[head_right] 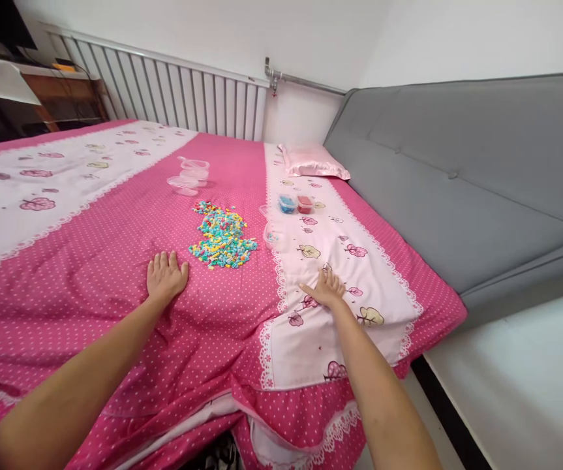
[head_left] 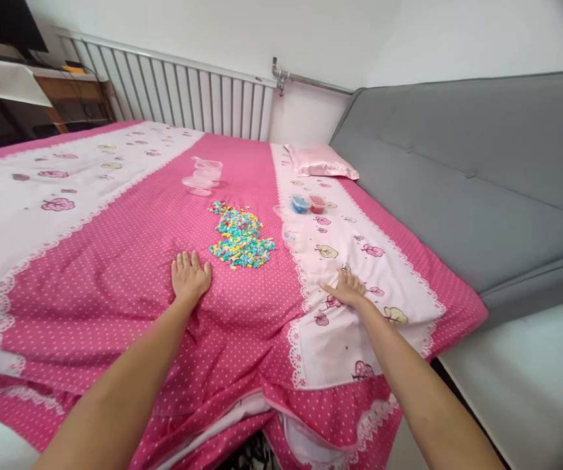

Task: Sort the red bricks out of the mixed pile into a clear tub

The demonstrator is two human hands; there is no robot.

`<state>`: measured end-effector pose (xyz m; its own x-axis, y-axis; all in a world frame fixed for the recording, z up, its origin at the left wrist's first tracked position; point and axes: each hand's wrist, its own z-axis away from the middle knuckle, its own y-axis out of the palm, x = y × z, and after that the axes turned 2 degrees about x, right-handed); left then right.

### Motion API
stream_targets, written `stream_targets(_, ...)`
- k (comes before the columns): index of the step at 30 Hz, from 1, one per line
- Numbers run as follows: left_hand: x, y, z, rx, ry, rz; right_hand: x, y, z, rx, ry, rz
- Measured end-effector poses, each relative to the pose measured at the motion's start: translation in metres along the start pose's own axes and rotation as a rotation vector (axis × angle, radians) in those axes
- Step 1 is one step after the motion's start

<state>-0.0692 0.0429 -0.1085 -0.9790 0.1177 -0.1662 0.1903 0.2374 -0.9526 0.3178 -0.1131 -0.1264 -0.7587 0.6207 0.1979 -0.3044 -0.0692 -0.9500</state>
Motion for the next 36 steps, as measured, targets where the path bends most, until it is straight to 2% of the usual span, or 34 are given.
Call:
stream_targets(12,0.001,0.001,-0.001,0.007,0.004,-0.032,-0.001,-0.007,0.006,0.008,-0.046,0.010)
stream_targets(17,0.002,0.003,-0.001,0.008,0.005,-0.060,-0.017,-0.019,0.019,0.099,-0.180,0.086)
stream_targets(20,0.002,0.002,-0.002,0.006,0.005,-0.073,-0.029,-0.034,0.029,0.153,-0.281,0.144)
stream_targets(22,0.002,0.002,-0.003,0.001,0.005,-0.079,-0.031,-0.049,0.035,0.209,-0.246,0.191)
stream_targets(24,0.001,0.002,-0.004,-0.010,0.003,-0.086,-0.025,-0.067,0.042,0.264,-0.080,0.247)
stream_targets(26,0.001,0.002,-0.004,-0.024,0.003,-0.100,-0.010,-0.085,0.047,0.256,0.014,0.243)
stream_targets(28,0.001,0.003,-0.004,-0.036,0.004,-0.114,0.014,-0.098,0.051,0.176,-0.085,0.143)
stream_targets(32,-0.004,0.003,-0.010,-0.048,-0.028,-0.083,0.085,-0.107,0.047,0.105,-0.515,-0.121)
stream_targets(34,-0.007,0.001,-0.019,-0.051,-0.061,0.012,0.127,-0.103,0.036,0.047,-0.602,-0.123)
stream_targets(36,-0.011,-0.001,-0.033,-0.042,-0.101,0.147,0.169,-0.095,0.020,-0.030,-0.599,-0.021)
